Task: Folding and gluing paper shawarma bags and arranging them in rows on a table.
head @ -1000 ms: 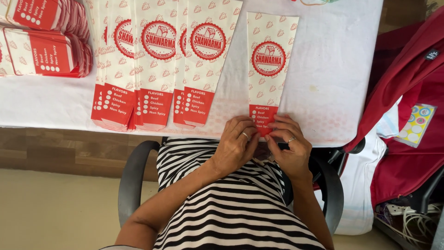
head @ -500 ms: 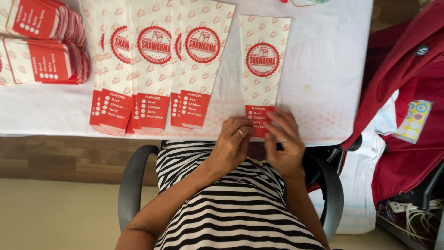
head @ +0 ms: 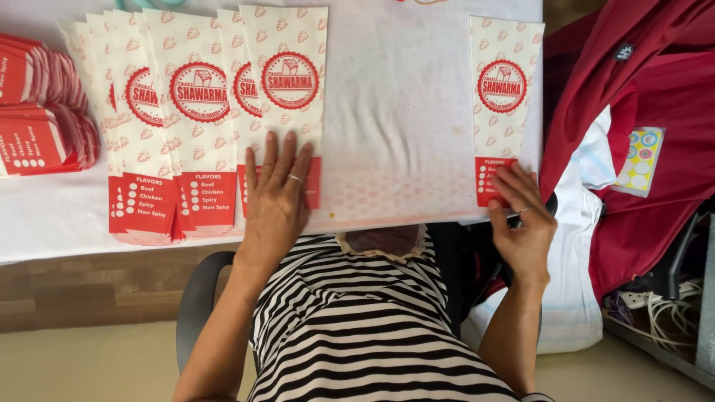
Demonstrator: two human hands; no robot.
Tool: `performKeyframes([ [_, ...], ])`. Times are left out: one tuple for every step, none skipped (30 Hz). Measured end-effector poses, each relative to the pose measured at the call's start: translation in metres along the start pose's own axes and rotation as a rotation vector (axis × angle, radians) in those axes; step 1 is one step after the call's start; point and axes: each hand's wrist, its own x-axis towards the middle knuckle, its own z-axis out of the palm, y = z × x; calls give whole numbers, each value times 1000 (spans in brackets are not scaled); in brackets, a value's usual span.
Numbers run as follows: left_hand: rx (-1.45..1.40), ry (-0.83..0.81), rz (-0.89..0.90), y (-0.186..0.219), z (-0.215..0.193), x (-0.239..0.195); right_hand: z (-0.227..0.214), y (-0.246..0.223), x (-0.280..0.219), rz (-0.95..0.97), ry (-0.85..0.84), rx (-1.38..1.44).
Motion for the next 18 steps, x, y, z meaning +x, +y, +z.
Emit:
performKeyframes([
  [-3,-4,2,6,10,0,-2,-1,-1,5,0,-2],
  [-28,15,30,12,20,2,-3,-2,0,24,-7,17],
  [-54,34,58,17,30,4,-4,-2,2,42,-15,36],
  [-53,33,56,27,40,8,-5,-3,1,42,-17,37],
  [-93,43,89,37,50,11,-5,-3,1,51,-9,26],
  [-132,56,122,46,59,15,-4,-3,1,58,-2,15],
  [-130,57,120,56,69,18,-4,-2,0,56,-3,17],
  [-162,77,146,66,78,19,-3,0,-1,57,15,22],
  [-194,96,172,76,87,21,-2,1,-2,59,33,27],
  [-188,93,167,80,88,23,-1,0,-3,59,28,34],
  [-204,118,165,84,89,25,-1,0,-4,54,56,42],
  [-222,145,165,88,91,29,-1,0,-4,48,86,48],
  [-218,145,162,85,86,26,4,-5,-5,46,84,51],
  [-276,187,146,82,81,23,8,-9,-5,26,109,45],
  [-334,229,130,79,77,21,12,-13,-5,5,135,39],
  [-340,223,129,78,69,16,22,-27,-5,11,133,36],
  [-424,204,133,76,62,10,31,-40,-4,-29,90,48],
  [-503,188,138,73,55,6,42,-52,0,-75,50,63],
])
